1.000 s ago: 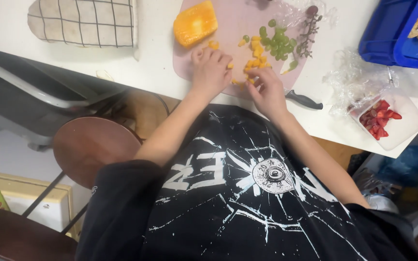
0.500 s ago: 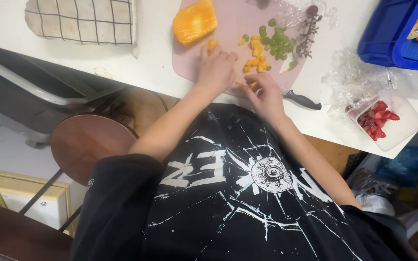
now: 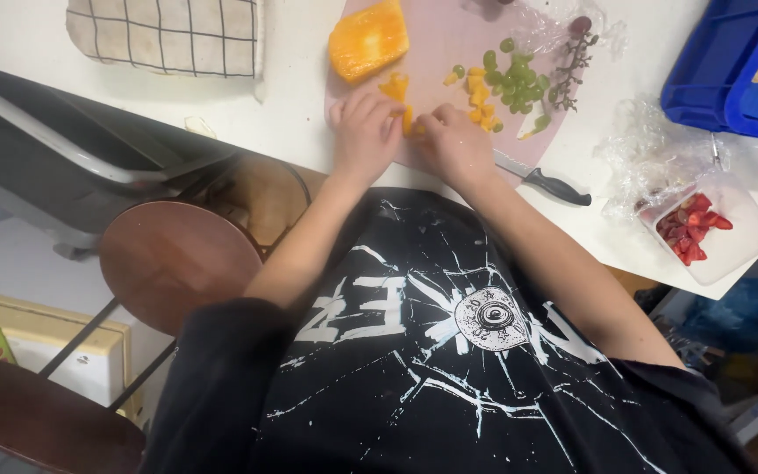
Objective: Cutting pieces of fruit and placing them as garnishes on small pastries in a tray.
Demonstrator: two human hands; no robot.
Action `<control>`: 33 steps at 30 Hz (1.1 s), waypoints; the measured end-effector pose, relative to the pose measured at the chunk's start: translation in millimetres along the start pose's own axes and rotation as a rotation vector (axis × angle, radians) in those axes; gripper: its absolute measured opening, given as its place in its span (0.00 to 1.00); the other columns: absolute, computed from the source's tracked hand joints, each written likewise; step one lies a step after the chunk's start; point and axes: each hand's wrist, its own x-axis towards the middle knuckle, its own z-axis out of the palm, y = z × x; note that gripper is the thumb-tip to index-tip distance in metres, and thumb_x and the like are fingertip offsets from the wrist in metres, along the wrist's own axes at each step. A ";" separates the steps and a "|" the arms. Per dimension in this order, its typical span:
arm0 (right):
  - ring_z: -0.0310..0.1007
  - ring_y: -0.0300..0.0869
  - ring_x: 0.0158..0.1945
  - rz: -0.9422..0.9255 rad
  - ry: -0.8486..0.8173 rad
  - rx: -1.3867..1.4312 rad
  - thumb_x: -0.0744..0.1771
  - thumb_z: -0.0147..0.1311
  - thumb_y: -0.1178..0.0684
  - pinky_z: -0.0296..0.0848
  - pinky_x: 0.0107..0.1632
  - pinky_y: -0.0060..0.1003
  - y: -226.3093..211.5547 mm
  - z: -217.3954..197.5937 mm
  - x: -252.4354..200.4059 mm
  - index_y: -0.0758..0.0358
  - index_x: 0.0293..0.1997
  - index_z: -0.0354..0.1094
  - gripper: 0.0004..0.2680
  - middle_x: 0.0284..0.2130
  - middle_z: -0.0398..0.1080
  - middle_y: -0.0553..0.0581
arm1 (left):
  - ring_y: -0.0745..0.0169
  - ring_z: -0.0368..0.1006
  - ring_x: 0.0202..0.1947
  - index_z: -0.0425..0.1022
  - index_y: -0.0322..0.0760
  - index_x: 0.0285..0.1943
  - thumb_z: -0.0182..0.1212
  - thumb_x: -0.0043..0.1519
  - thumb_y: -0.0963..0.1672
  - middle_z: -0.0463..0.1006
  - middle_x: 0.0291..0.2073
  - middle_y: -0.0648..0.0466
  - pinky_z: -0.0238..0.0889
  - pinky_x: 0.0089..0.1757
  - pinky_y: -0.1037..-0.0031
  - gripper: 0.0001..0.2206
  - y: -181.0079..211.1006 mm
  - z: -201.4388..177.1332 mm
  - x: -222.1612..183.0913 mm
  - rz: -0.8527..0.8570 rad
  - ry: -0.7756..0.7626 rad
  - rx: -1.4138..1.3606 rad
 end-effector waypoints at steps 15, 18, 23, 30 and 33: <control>0.76 0.56 0.40 -0.115 -0.341 -0.240 0.65 0.53 0.57 0.75 0.39 0.49 19.9 22.4 27.5 0.65 0.43 0.71 0.06 0.37 0.72 0.64 | 0.55 0.72 0.48 0.80 0.43 0.43 0.67 0.58 0.41 0.79 0.41 0.58 0.55 0.50 0.61 0.06 1.6 1.9 -14.5 -0.110 0.020 -0.078; 0.76 0.55 0.38 -0.005 -0.315 -0.083 0.66 0.58 0.55 0.74 0.39 0.47 6.3 -10.2 33.4 0.65 0.41 0.71 0.06 0.35 0.74 0.64 | 0.58 0.75 0.44 0.81 0.42 0.45 0.66 0.60 0.42 0.81 0.40 0.57 0.63 0.47 0.66 0.06 -1.9 17.4 -22.0 -0.288 -0.010 -0.278; 0.72 0.44 0.30 0.614 -0.336 0.755 0.67 0.55 0.59 0.69 0.31 0.37 -2.0 -69.8 10.6 0.64 0.44 0.69 0.04 0.32 0.73 0.59 | 0.66 0.77 0.43 0.79 0.37 0.56 0.62 0.68 0.42 0.83 0.43 0.53 0.70 0.48 0.76 0.09 23.0 30.9 -21.3 -0.550 -0.140 -0.875; 0.72 0.37 0.32 0.648 -0.001 1.449 0.68 0.57 0.59 0.71 0.33 0.30 39.9 -82.8 -51.9 0.65 0.44 0.69 0.03 0.34 0.73 0.53 | 0.65 0.79 0.41 0.78 0.39 0.58 0.65 0.62 0.40 0.78 0.47 0.53 0.75 0.44 0.76 0.15 117.0 8.8 16.8 -0.295 -0.246 -0.828; 0.70 0.38 0.30 0.663 0.095 1.500 0.68 0.57 0.60 0.70 0.34 0.31 59.4 -92.4 -77.7 0.68 0.46 0.71 0.04 0.32 0.72 0.54 | 0.59 0.78 0.44 0.79 0.40 0.56 0.69 0.58 0.39 0.78 0.46 0.53 0.74 0.46 0.73 0.16 135.9 22.3 23.3 -0.061 -0.235 -0.615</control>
